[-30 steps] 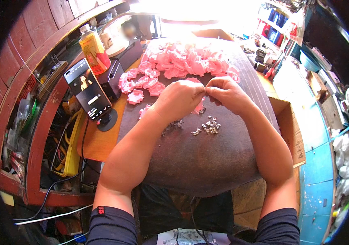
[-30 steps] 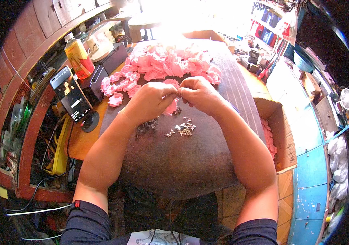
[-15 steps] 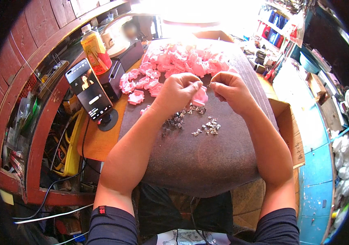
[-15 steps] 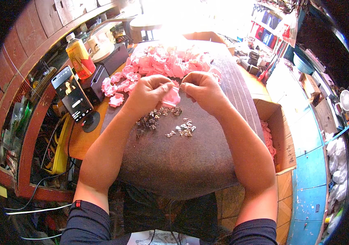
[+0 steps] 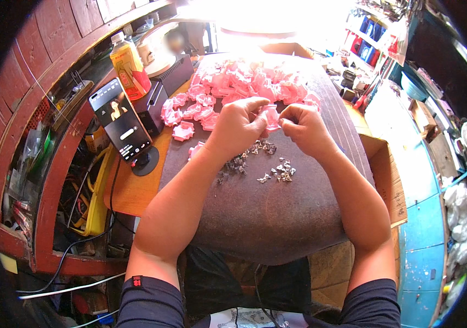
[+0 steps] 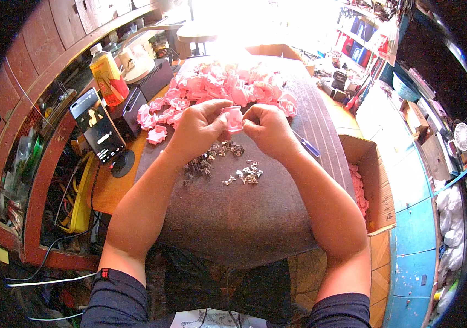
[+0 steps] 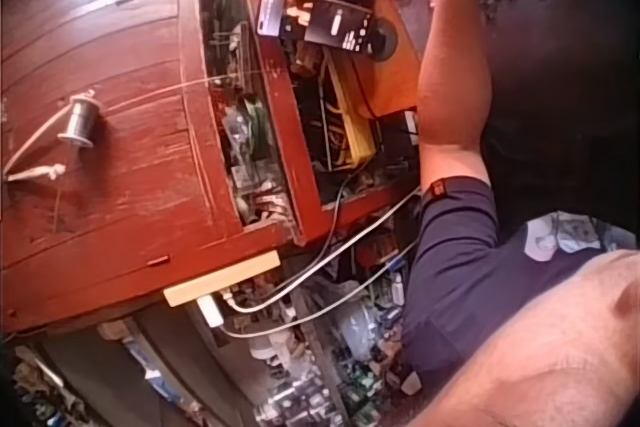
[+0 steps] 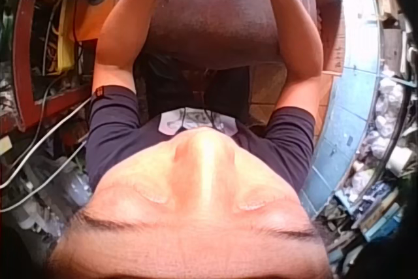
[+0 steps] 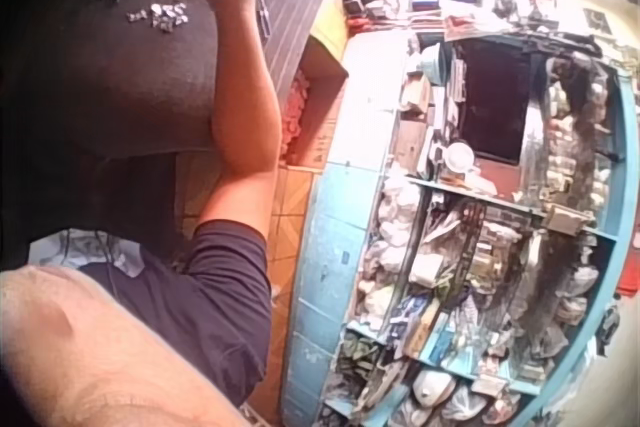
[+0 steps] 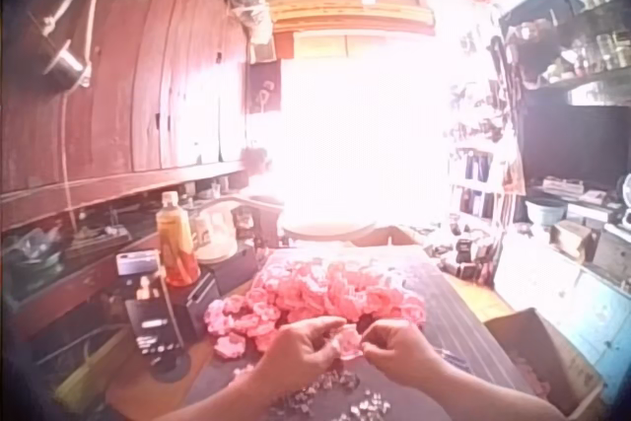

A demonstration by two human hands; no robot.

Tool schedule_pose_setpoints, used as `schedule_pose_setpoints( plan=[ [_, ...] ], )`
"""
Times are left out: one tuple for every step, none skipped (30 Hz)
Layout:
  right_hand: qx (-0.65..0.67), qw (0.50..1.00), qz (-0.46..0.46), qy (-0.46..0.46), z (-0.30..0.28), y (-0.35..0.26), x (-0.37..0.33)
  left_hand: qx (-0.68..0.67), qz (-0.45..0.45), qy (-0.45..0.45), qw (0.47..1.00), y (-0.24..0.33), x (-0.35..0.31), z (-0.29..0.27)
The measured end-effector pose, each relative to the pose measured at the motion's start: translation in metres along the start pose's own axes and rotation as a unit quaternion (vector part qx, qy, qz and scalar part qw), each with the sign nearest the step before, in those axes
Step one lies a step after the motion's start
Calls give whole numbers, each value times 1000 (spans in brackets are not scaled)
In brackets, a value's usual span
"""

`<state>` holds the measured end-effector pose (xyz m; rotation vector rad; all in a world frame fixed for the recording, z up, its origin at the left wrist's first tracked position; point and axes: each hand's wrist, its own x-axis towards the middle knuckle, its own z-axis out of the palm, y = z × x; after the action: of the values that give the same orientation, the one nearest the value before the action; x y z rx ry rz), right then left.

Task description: The person repeatedly picks up pink plastic pieces and small metallic components from a workbench, joins them by hand, and places the assembled units back on the table. The process continues with multiple identical units being handled one at a time.

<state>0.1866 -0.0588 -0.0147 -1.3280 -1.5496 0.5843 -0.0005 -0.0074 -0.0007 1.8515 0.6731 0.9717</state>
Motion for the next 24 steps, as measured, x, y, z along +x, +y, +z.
schedule_pose_setpoints(
  plan=[
    [-14,1000,-13,2,1,0,0,-8,10,-2,1000,-3,1,1],
    [-42,999,-23,9,2,-1,-1,-16,20,-3,1000,-5,1,2],
    [-70,997,-33,15,3,-3,-1,-12,24,-4,1000,-6,1,2],
    [-99,994,-44,21,3,-5,-2,-7,29,-5,1000,-6,1,3],
    [-109,993,-47,25,4,-5,-3,-3,33,-7,999,-6,0,3],
    [-119,991,-51,29,4,-5,-3,-2,35,-8,999,-6,0,3],
    [-129,990,-54,33,4,-6,-4,-1,37,-9,999,-5,-1,4],
    [-145,987,-63,38,4,-7,-5,0,40,-11,999,-3,-1,4],
    [-160,984,-71,43,4,-8,-5,1,35,-12,999,0,-2,4],
    [-175,980,-80,48,4,-9,-6,3,30,-14,999,3,-3,4],
    [-189,978,-76,48,5,-11,-6,5,25,-15,1000,5,-3,4],
    [-203,975,-72,48,6,-13,-7,3,28,-11,1000,3,-3,4],
    [-217,973,-68,47,7,-14,-7,1,32,-8,999,-1,-3,5],
    [-218,972,-73,51,7,-14,-7,-1,36,-4,999,-2,-2,5],
    [-220,971,-78,54,7,-15,-7,-10,35,-2,999,-3,-2,5],
    [-221,970,-83,57,7,-15,-8,-19,34,0,999,-3,-2,5],
    [-230,968,-81,54,7,-15,-8,-29,32,2,999,-2,-2,6],
    [-238,967,-80,52,7,-16,-8,-21,31,-4,999,-1,-2,6],
    [-247,965,-78,49,6,-16,-8,-13,29,-10,999,1,-3,5],
    [-264,959,-87,46,6,-16,-9,-6,27,-16,999,3,-3,5],
    [-281,954,-96,44,6,-16,-9,4,28,-18,999,3,-3,5],
    [-298,948,-105,41,6,-16,-9,12,28,-20,999,3,-3,5],
    [-316,942,-105,33,6,-17,-9,22,29,-21,999,3,-3,5],
    [-334,936,-104,25,5,-19,-9,22,39,-23,999,1,-3,5]
  ],
)
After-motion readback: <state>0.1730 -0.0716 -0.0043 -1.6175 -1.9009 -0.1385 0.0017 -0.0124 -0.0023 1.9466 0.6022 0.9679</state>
